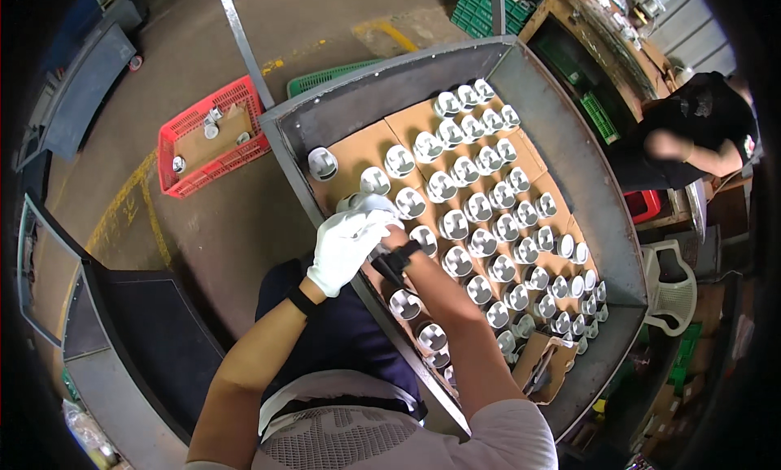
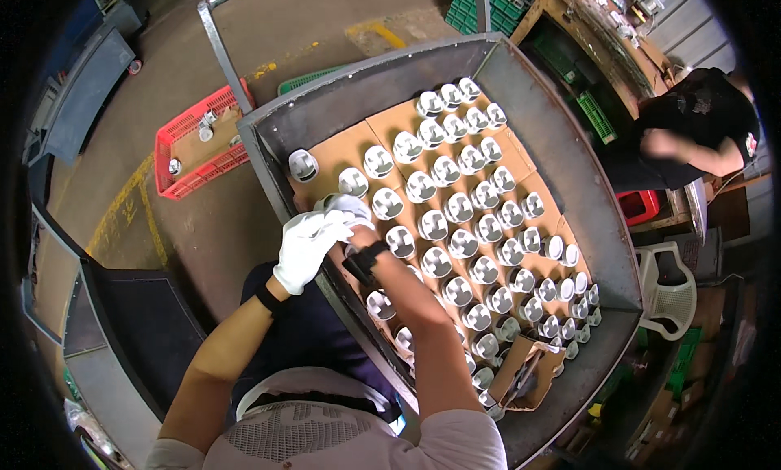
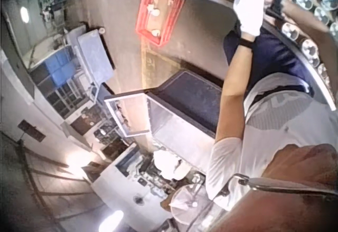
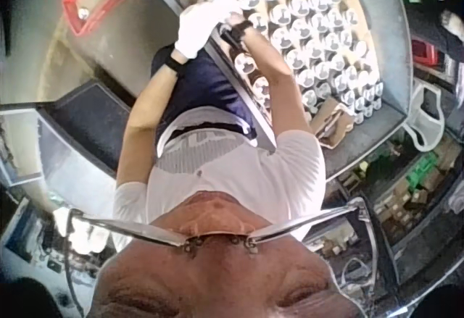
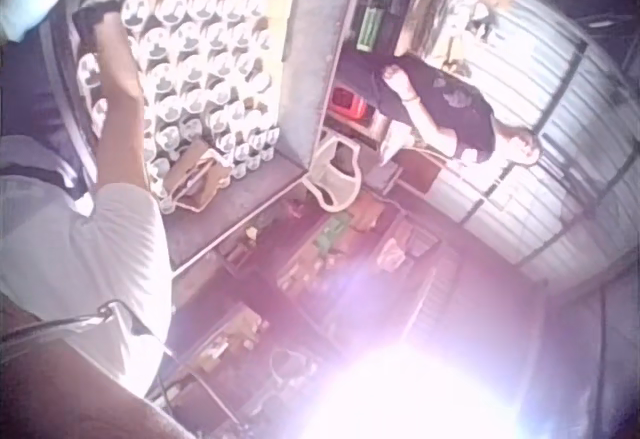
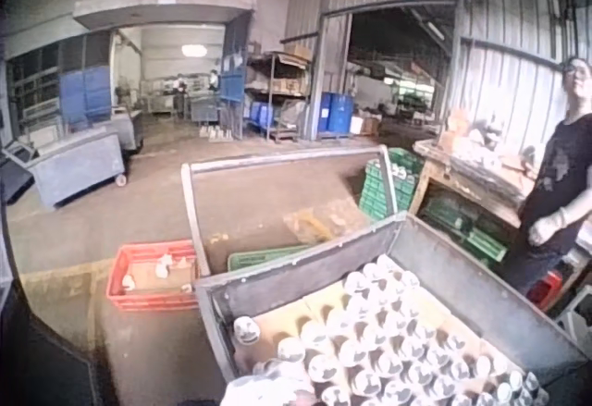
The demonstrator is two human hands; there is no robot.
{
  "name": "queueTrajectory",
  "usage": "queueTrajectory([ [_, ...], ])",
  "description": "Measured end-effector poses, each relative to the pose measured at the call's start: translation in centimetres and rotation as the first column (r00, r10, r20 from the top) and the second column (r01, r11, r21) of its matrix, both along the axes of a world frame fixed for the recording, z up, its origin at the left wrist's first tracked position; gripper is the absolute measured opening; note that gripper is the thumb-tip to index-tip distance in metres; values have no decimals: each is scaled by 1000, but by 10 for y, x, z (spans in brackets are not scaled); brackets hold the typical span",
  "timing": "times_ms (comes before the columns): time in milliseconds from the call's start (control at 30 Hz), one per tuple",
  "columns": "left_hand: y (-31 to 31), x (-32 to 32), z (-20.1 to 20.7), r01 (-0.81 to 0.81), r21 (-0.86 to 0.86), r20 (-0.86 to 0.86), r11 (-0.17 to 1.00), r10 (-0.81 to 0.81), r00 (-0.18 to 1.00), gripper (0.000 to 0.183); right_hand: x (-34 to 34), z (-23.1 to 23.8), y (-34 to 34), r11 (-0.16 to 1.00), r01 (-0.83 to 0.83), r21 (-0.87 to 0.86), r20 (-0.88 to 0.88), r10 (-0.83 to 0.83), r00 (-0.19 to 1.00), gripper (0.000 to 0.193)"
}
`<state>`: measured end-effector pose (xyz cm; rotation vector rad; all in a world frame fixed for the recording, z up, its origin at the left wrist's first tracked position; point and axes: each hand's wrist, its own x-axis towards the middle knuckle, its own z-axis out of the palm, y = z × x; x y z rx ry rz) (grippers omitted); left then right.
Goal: The recorder is inspecting and sorting metal engine pistons from a large bin.
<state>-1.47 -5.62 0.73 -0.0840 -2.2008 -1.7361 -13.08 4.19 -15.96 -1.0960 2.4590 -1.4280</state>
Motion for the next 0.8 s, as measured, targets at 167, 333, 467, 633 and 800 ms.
queueTrajectory([
  [167,-20,5,1,-26,-222,-15,975,24,1000,19,-6,92,46,979,22,-204,709,132,693,17],
  [333,-6,-1,6,38,168,89,985,-53,995,22,0,137,103,952,52,-302,597,146,789,20],
  [467,-12,1,8,13,319,103,948,-48,994,22,17,178,106,988,-24,153,-275,66,959,32],
  [633,-21,10,14,-35,63,-212,997,48,976,12,42,162,127,998,13,57,-41,-10,999,34],
  [800,7,12,26,-142,-295,-76,945,125,989,24,80,220,102,988,151,17,98,-152,984,34],
])
